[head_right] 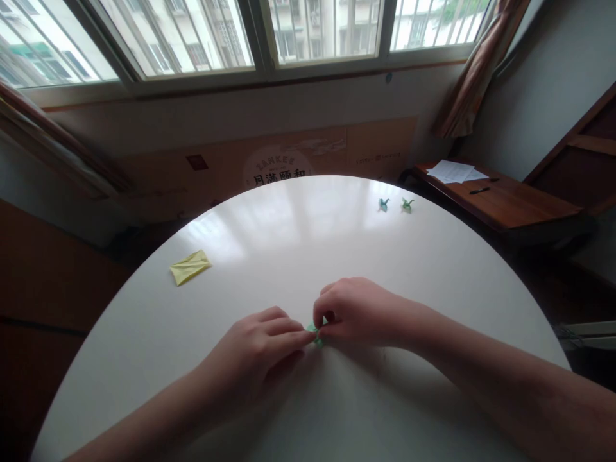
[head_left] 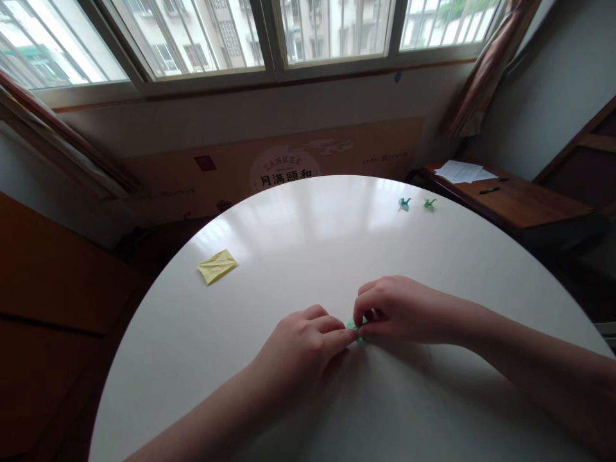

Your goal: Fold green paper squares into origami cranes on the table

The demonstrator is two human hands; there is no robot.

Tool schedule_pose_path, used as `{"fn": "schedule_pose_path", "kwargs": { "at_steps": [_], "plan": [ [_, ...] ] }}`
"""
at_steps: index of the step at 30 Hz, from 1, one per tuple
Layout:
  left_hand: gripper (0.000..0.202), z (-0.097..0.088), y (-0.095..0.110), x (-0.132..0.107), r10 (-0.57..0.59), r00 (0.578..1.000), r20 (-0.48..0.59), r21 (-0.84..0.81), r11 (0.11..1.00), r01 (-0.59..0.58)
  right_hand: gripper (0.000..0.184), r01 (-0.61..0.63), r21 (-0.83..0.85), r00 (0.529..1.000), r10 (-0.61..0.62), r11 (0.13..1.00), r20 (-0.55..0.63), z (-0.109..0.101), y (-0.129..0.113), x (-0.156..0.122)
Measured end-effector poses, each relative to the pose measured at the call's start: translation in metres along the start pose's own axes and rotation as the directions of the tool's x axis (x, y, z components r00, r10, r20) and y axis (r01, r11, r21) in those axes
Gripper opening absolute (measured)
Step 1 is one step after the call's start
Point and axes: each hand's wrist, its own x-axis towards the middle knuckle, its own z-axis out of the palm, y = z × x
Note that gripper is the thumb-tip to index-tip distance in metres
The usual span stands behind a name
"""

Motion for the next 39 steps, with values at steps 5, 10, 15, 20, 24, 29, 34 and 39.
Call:
{"fn": "schedule_pose_path", "kwargs": {
  "at_steps": [5,10,15,20,24,29,34,39],
  "plan": [
    [0.023,0.000,0.001,0.000,-0.018,0.997,0.071,0.056,0.998,0.014,0.012,-0.027,0.077,0.999,0.025,0.997,0.027,0.001,0.004,0.003],
    [0.019,0.001,0.000,0.001,-0.021,0.995,0.102,0.083,0.996,0.012,0.014,-0.055,0.092,0.998,0.052,0.994,0.031,0.002,0.004,0.004],
    [0.020,0.001,0.000,0.001,-0.015,0.994,0.113,0.071,0.997,0.007,0.014,-0.104,0.115,0.994,0.100,0.988,0.038,0.005,0.005,0.005],
    [0.021,0.000,0.002,0.001,-0.042,0.984,0.171,0.105,0.994,0.024,0.014,-0.137,0.150,0.991,0.136,0.979,0.017,0.006,0.005,0.005],
    [0.024,0.000,0.004,-0.001,-0.024,0.986,0.163,0.108,0.994,0.006,0.012,-0.159,0.143,0.987,0.160,0.977,-0.001,0.006,0.003,0.004],
    [0.030,0.000,0.004,-0.004,0.009,0.988,0.152,0.073,0.997,-0.021,0.008,-0.184,0.089,0.982,0.187,0.979,-0.020,0.004,0.003,0.003],
    [0.034,-0.002,0.011,-0.005,0.004,0.983,0.183,0.065,0.998,-0.016,0.006,-0.203,-0.027,0.975,0.200,0.979,-0.093,0.001,0.004,0.003],
    [0.037,-0.003,0.019,-0.003,0.042,0.986,0.163,0.055,0.997,-0.052,0.006,-0.203,-0.054,0.973,0.195,0.978,-0.125,0.001,0.005,0.002]
  ]
}}
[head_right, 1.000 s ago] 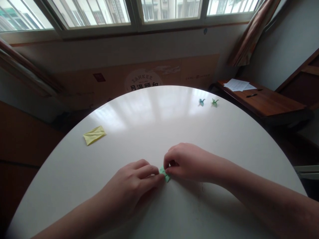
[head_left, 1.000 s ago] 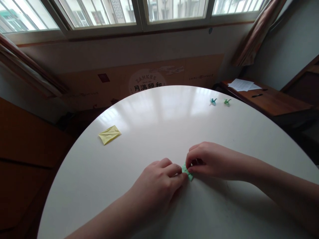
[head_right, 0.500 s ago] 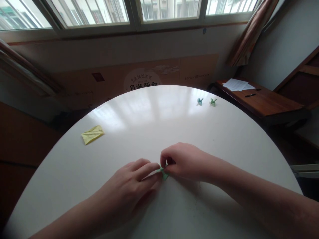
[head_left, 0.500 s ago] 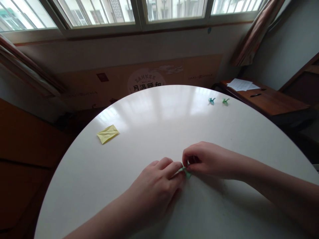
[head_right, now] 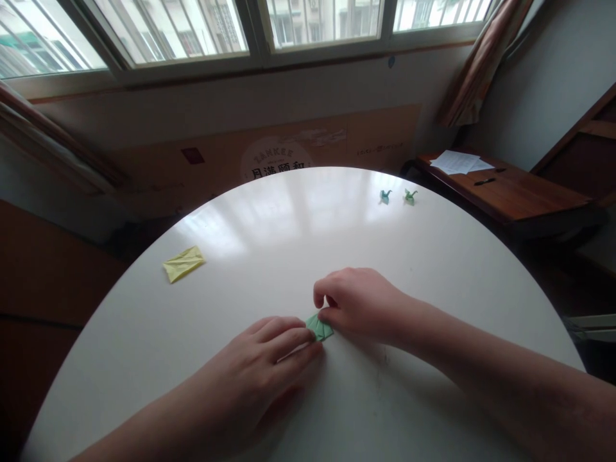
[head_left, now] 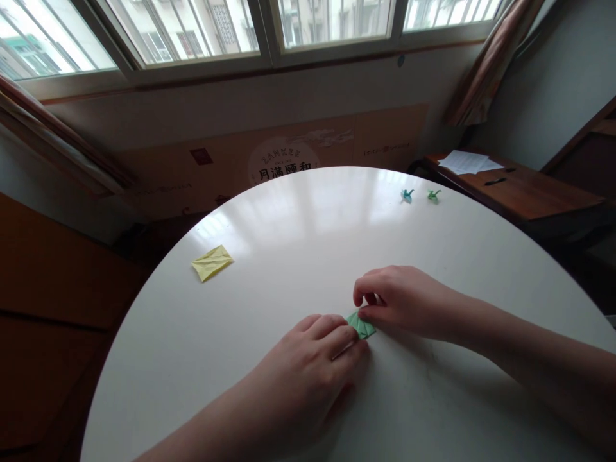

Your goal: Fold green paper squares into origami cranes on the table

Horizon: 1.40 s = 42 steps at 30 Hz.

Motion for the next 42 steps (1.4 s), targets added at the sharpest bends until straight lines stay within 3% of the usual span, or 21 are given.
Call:
{"fn": "schedule_pose_path", "kwargs": {
  "at_steps": [10,15,27,42],
  "plan": [
    [0.049,0.009,-0.003,0.004,-0.043,0.999,0.001,0.045,0.998,0.043,0.009,-0.022,0.002,1.000,0.022,1.000,0.018,0.000,-0.001,0.001],
    [0.045,0.011,-0.004,0.005,-0.108,0.993,0.040,0.009,0.994,0.108,0.009,-0.019,0.019,0.999,0.018,1.000,0.043,-0.001,0.000,-0.001],
    [0.039,0.011,0.002,0.004,-0.125,0.991,0.043,0.024,0.992,0.124,0.004,0.048,-0.029,0.996,-0.046,0.998,0.078,-0.001,0.001,-0.004],
    [0.034,0.010,0.003,0.001,-0.130,0.991,0.033,-0.001,0.992,0.130,0.013,-0.072,0.042,0.997,0.071,0.997,0.021,0.001,0.005,0.007]
  ]
}}
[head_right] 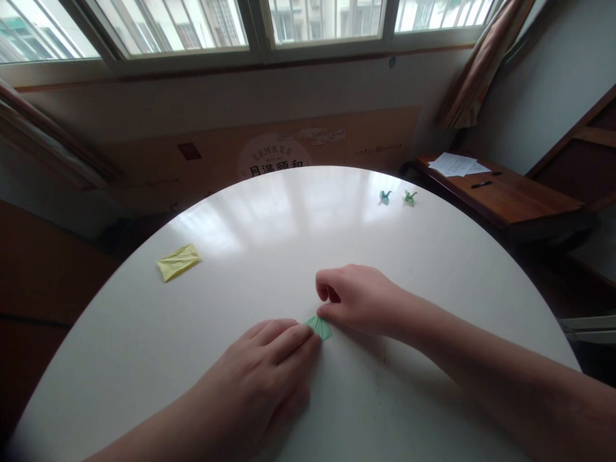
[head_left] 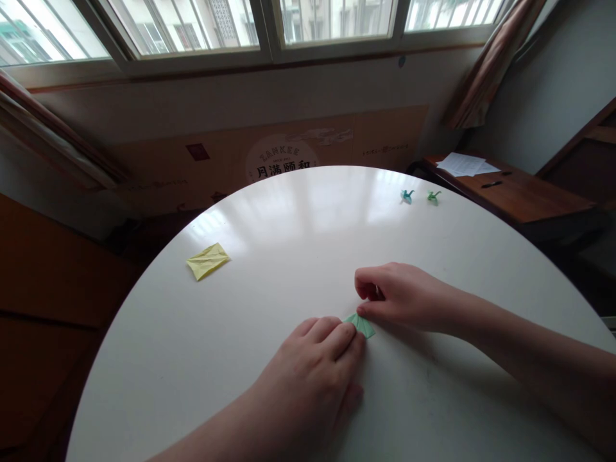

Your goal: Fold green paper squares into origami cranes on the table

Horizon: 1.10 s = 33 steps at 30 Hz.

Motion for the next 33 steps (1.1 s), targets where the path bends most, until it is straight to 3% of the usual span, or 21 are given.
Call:
{"fn": "schedule_pose_path", "kwargs": {
  "at_steps": [8,12,22,33],
  "plan": [
    [0.036,-0.001,0.001,0.001,0.002,1.000,0.002,0.013,1.000,-0.002,0.012,0.022,0.047,0.999,-0.023,0.999,0.023,-0.001,0.002,-0.002],
    [0.042,-0.002,0.001,0.001,0.008,1.000,0.013,0.014,1.000,-0.008,0.018,0.062,0.019,0.995,-0.063,0.998,0.081,-0.004,-0.001,-0.008],
    [0.038,-0.002,0.001,-0.001,0.015,1.000,-0.004,0.000,1.000,-0.015,0.020,0.086,-0.025,0.993,-0.084,0.996,0.083,-0.003,-0.005,-0.015],
    [0.036,-0.003,0.000,-0.001,0.020,1.000,-0.011,-0.023,1.000,-0.020,0.013,0.007,-0.027,0.999,-0.006,1.000,0.049,0.000,-0.006,-0.008]
  ]
}}
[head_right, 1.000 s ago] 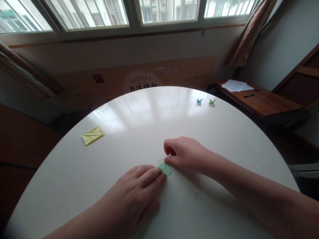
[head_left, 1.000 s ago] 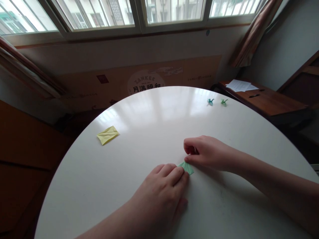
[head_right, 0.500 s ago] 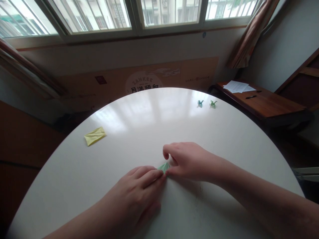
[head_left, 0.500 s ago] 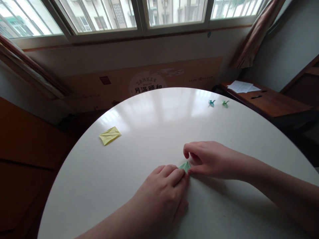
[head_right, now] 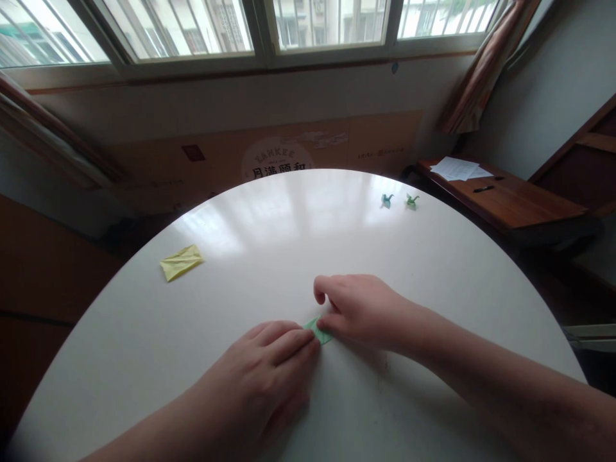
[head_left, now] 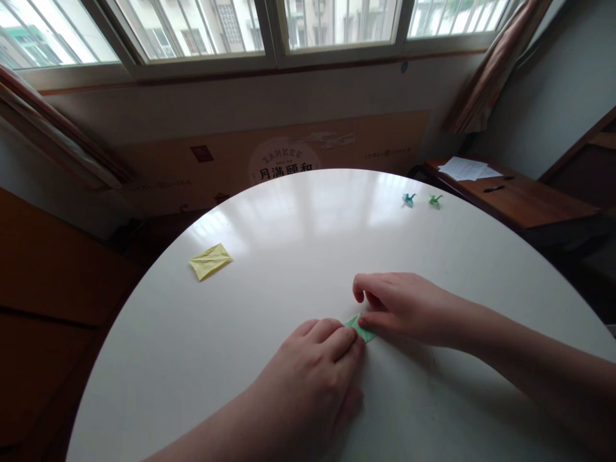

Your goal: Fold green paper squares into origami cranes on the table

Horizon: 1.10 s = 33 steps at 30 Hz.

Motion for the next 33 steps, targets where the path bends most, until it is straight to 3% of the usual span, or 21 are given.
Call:
{"fn": "schedule_pose_path", "kwargs": {
  "at_steps": [13,19,24,28,30,32,33],
  "plan": [
    [0.038,-0.001,0.000,-0.001,0.007,1.000,-0.013,0.028,1.000,-0.006,0.013,0.024,0.040,1.000,-0.023,0.999,-0.017,-0.001,0.008,0.006],
    [0.027,-0.004,-0.003,-0.001,0.074,0.995,-0.068,0.063,0.996,-0.070,0.025,0.178,0.048,0.982,-0.180,0.983,0.049,-0.008,0.004,-0.001],
    [0.024,-0.010,-0.011,-0.001,0.103,0.975,-0.198,0.073,0.993,-0.090,0.017,0.260,0.012,0.965,-0.260,0.966,0.022,-0.009,-0.006,-0.008],
    [0.017,-0.014,-0.026,0.001,-0.027,0.905,-0.425,-0.019,1.000,0.021,0.016,0.292,0.029,0.956,-0.293,0.956,0.014,-0.010,-0.008,-0.011],
    [0.018,-0.013,-0.036,0.003,-0.185,0.840,-0.510,-0.171,0.979,0.111,0.016,0.309,0.019,0.951,-0.309,0.951,0.004,-0.010,-0.008,-0.012],
    [0.018,-0.010,-0.046,0.006,-0.395,0.756,-0.522,-0.358,0.906,0.226,0.015,0.320,0.021,0.947,-0.320,0.947,-0.002,-0.009,-0.007,-0.013],
    [0.020,-0.009,-0.050,0.008,-0.440,0.730,-0.523,-0.383,0.886,0.260,0.013,0.323,0.029,0.946,-0.323,0.946,-0.004,-0.009,-0.006,-0.013]
  ]
}}
